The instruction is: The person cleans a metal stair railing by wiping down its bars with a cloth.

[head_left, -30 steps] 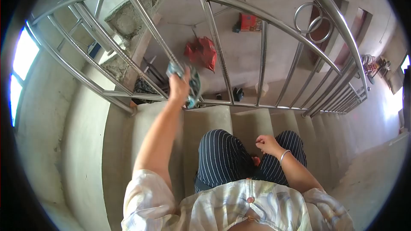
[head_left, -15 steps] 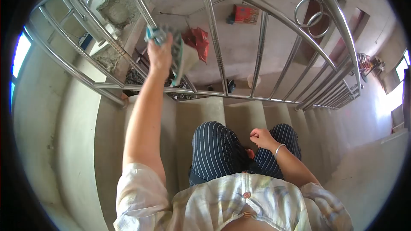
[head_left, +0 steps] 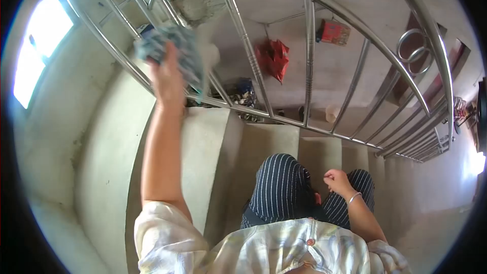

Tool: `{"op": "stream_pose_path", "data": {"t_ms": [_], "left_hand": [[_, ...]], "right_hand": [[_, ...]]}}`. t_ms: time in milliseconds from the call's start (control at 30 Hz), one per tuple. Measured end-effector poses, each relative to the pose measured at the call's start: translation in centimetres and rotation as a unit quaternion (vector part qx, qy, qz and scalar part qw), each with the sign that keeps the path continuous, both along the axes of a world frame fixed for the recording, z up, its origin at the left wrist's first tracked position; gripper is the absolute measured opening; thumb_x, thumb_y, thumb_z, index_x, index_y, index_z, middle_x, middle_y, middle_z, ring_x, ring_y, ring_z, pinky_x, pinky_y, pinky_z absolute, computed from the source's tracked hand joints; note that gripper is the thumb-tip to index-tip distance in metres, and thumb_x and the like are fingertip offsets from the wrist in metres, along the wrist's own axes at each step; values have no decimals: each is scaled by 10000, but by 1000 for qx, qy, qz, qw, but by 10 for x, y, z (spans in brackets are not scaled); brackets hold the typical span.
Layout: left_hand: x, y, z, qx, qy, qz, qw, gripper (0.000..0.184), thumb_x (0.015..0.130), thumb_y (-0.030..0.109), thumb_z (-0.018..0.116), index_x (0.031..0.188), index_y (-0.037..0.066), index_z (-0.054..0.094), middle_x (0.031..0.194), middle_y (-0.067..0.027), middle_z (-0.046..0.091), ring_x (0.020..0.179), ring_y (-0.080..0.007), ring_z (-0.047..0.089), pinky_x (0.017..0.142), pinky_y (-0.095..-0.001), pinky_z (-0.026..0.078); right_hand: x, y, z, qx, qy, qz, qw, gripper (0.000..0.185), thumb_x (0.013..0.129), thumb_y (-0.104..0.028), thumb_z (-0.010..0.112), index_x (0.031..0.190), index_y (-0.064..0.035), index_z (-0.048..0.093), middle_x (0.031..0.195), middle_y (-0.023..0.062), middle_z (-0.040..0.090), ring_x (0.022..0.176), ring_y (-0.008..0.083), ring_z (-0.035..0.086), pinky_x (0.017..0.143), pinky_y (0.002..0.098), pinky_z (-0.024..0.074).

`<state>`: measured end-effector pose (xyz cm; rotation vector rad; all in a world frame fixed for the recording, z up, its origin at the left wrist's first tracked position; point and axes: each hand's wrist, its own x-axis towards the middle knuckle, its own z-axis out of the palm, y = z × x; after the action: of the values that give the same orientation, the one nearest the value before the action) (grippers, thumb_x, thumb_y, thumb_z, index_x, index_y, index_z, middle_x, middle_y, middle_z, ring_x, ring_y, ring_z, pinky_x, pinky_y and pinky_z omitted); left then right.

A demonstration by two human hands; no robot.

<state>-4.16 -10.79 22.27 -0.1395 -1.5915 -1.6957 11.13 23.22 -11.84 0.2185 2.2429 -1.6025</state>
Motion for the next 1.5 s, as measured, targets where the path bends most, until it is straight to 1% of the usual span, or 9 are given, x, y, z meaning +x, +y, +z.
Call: {"op": "stream_pose_path", "data": {"t_ms": [133, 267, 733, 867, 1033, 1100, 1267, 1433, 1500], "left_hand": [[-28, -23, 103, -264, 64, 197, 942, 354, 774, 265, 632, 917, -52, 564, 859, -118, 600, 777, -200, 556, 696, -324, 447], [-99, -34, 126, -232, 32, 187, 954, 362, 760, 240, 649, 998, -11, 544, 858, -57, 575, 671, -148, 526, 604, -297, 435], [-82, -25, -172, -200, -191, 113, 954, 300, 763, 257, 614, 920, 4, 582, 882, -183, 609, 834, -282, 575, 747, -387, 435], [-78, -32, -98, -301, -205, 55, 930, 425, 767, 172, 653, 1116, 51, 443, 940, -65, 546, 837, -175, 500, 753, -326, 415], [-94, -31, 71, -291, -45, 128, 947, 260, 760, 228, 659, 891, 26, 560, 760, -43, 588, 615, -116, 514, 492, -281, 410], [-109, -30, 102, -268, 93, 133, 950, 322, 722, 278, 669, 797, -20, 574, 732, -140, 602, 647, -239, 570, 613, -354, 445], [-124, -22, 19, -311, -34, 361, 879, 419, 811, 271, 585, 1044, -68, 502, 962, -238, 562, 867, -351, 546, 783, -416, 410], [-68, -30, -76, -322, -81, 58, 941, 270, 804, 169, 584, 1003, 19, 478, 914, -182, 526, 842, -318, 499, 771, -385, 395], [-65, -51, -68, -386, -163, 104, 902, 260, 807, 170, 587, 974, 2, 480, 886, -153, 545, 786, -274, 513, 741, -381, 407]], "right_hand": [[-4, -1, -5, 0, -7, 15, 1000, 169, 782, -87, 580, 898, 36, 576, 630, 62, 574, 473, 108, 535, 416, 240, 448], [-5, -4, -6, 19, -11, -6, 1000, 126, 765, -100, 589, 834, 6, 580, 607, 65, 572, 442, 116, 524, 410, 249, 421], [-3, 0, -9, 60, 49, 42, 996, 138, 775, -79, 582, 869, 22, 585, 620, 56, 570, 464, 105, 534, 416, 235, 441], [-1, -1, -12, 23, 20, 7, 1000, 162, 749, -97, 596, 866, 15, 584, 622, 67, 571, 497, 138, 541, 473, 298, 450], [-3, -1, -2, 30, -17, 9, 999, 175, 752, -104, 595, 885, 9, 582, 637, 74, 582, 508, 140, 548, 488, 290, 454], [-1, 2, -13, 19, -35, -12, 999, 186, 749, -112, 598, 891, 7, 582, 635, 80, 583, 515, 142, 555, 493, 287, 456], [-5, -3, -15, 52, 20, 35, 998, 219, 771, -124, 580, 934, 22, 585, 687, 87, 609, 496, 111, 552, 430, 241, 449], [-4, 6, -39, 128, 112, 73, 983, 237, 737, -178, 587, 921, -31, 606, 719, 133, 622, 537, 195, 585, 529, 311, 471], [4, 0, -2, 57, -16, 14, 998, 227, 751, -179, 587, 920, -27, 595, 729, 130, 620, 535, 187, 575, 528, 309, 468]]}}
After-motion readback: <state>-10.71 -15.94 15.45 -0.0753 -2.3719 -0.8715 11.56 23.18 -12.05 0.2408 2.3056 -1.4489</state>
